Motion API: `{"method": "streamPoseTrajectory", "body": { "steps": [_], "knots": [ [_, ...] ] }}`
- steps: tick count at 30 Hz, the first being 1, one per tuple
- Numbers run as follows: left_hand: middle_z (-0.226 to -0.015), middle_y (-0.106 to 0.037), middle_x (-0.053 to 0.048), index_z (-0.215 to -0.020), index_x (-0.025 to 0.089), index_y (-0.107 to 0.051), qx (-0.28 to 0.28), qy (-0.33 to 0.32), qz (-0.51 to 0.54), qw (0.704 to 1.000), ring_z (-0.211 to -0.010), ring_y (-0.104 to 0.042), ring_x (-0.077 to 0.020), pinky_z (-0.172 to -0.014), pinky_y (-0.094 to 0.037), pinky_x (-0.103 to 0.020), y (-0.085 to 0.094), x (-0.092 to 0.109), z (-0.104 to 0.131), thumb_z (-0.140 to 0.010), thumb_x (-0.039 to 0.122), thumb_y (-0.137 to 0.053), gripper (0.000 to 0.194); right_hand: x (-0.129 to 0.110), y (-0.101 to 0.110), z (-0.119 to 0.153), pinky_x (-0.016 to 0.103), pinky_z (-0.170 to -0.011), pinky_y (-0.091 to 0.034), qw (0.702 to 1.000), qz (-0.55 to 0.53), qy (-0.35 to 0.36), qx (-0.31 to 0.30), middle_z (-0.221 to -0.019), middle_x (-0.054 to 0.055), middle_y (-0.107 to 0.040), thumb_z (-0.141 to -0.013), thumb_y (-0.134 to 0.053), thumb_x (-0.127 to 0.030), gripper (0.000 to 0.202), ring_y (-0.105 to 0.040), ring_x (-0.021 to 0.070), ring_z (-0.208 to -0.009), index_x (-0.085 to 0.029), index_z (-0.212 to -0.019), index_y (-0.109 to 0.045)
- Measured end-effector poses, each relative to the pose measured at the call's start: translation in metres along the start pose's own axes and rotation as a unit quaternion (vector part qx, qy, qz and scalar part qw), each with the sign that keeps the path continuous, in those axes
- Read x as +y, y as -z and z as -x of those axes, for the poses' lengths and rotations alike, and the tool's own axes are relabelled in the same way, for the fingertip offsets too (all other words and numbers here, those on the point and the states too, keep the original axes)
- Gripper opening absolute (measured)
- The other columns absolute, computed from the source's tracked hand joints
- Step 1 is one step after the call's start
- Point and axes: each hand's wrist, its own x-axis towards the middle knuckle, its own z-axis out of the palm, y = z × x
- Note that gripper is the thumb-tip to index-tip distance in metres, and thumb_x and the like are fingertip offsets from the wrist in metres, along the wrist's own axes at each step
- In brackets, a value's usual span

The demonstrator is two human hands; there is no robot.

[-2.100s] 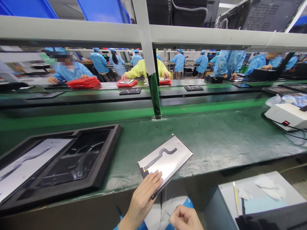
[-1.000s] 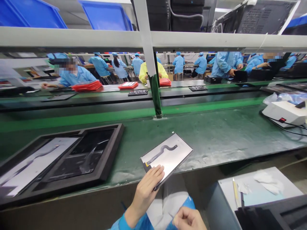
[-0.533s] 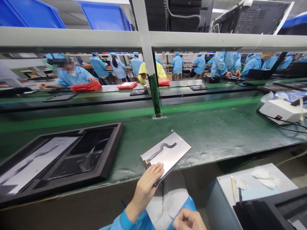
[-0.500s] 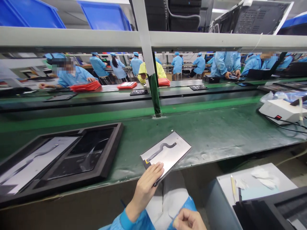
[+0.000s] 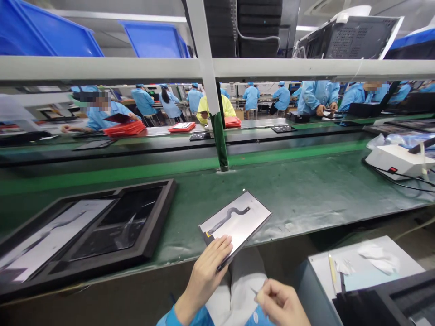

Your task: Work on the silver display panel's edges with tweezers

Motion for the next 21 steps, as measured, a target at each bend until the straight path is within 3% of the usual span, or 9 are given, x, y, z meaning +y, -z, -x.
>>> {"method": "streamPoseTrajectory", "body": {
  "steps": [4,7,9,13,16,21],
  "knots": [
    [-0.136,-0.061,-0.014,-0.135,0.014,-0.050,-0.036,0.021,0.009,0.999,-0.132,-0.053,-0.0267,-0.107,-0.049,-0.044,0.009,0.006,-0.003,-0.094,0.018,-0.056,0.041,-0.033,-0.005,-0.024,0.024,-0.044,-0.020,0.996,0.027,0.070,0.051,-0.059,-0.005,-0.042,-0.073,-0.072,-0.064,0.049,-0.029,0.0081,-0.050,-0.018,-0.062,-0.056],
    [-0.144,-0.053,-0.016,-0.134,0.016,-0.050,-0.057,0.064,0.053,0.995,-0.139,-0.042,-0.0310,-0.106,-0.048,-0.049,0.013,0.010,-0.007,-0.091,0.028,-0.063,0.046,-0.045,-0.014,-0.044,0.024,-0.044,-0.022,0.992,0.025,0.102,0.068,-0.057,-0.005,-0.043,-0.075,-0.072,-0.060,0.045,-0.030,0.0086,-0.050,-0.018,-0.064,-0.059],
    [-0.148,-0.048,-0.015,-0.126,0.018,-0.056,-0.068,0.097,0.084,0.989,-0.143,-0.034,-0.0330,-0.106,-0.047,-0.053,0.014,0.011,-0.011,-0.091,0.030,-0.064,0.038,-0.047,-0.020,-0.054,0.023,-0.044,-0.024,0.991,0.018,0.118,0.063,-0.056,-0.006,-0.043,-0.075,-0.073,-0.058,0.044,-0.030,0.0085,-0.049,-0.018,-0.064,-0.059],
    [-0.151,-0.044,-0.012,-0.097,0.020,-0.065,-0.113,0.141,0.129,0.975,-0.147,-0.022,-0.0347,-0.108,-0.041,-0.060,0.013,0.004,-0.024,-0.089,0.017,-0.061,0.009,-0.045,-0.029,-0.066,0.023,-0.045,-0.028,0.988,0.010,0.144,0.060,-0.056,-0.005,-0.045,-0.074,-0.073,-0.058,0.043,-0.033,0.0089,-0.050,-0.018,-0.064,-0.061],
    [-0.150,-0.046,-0.012,-0.087,0.020,-0.065,-0.143,0.135,0.143,0.970,-0.146,-0.023,-0.0348,-0.108,-0.039,-0.063,0.013,-0.003,-0.031,-0.088,0.010,-0.060,0.011,-0.038,-0.032,-0.068,0.024,-0.048,-0.033,0.986,0.005,0.139,0.088,-0.057,-0.004,-0.046,-0.074,-0.073,-0.060,0.044,-0.036,0.0101,-0.051,-0.018,-0.065,-0.061],
    [-0.147,-0.049,-0.013,-0.085,0.020,-0.061,-0.146,0.092,0.124,0.977,-0.146,-0.025,-0.0334,-0.106,-0.041,-0.063,0.019,-0.010,-0.034,-0.092,0.011,-0.054,0.013,-0.013,-0.033,-0.061,0.028,-0.055,-0.038,0.980,0.048,0.124,0.146,-0.060,0.000,-0.055,-0.072,-0.068,-0.068,0.050,-0.046,0.0152,-0.057,-0.019,-0.066,-0.064]
  ]
}}
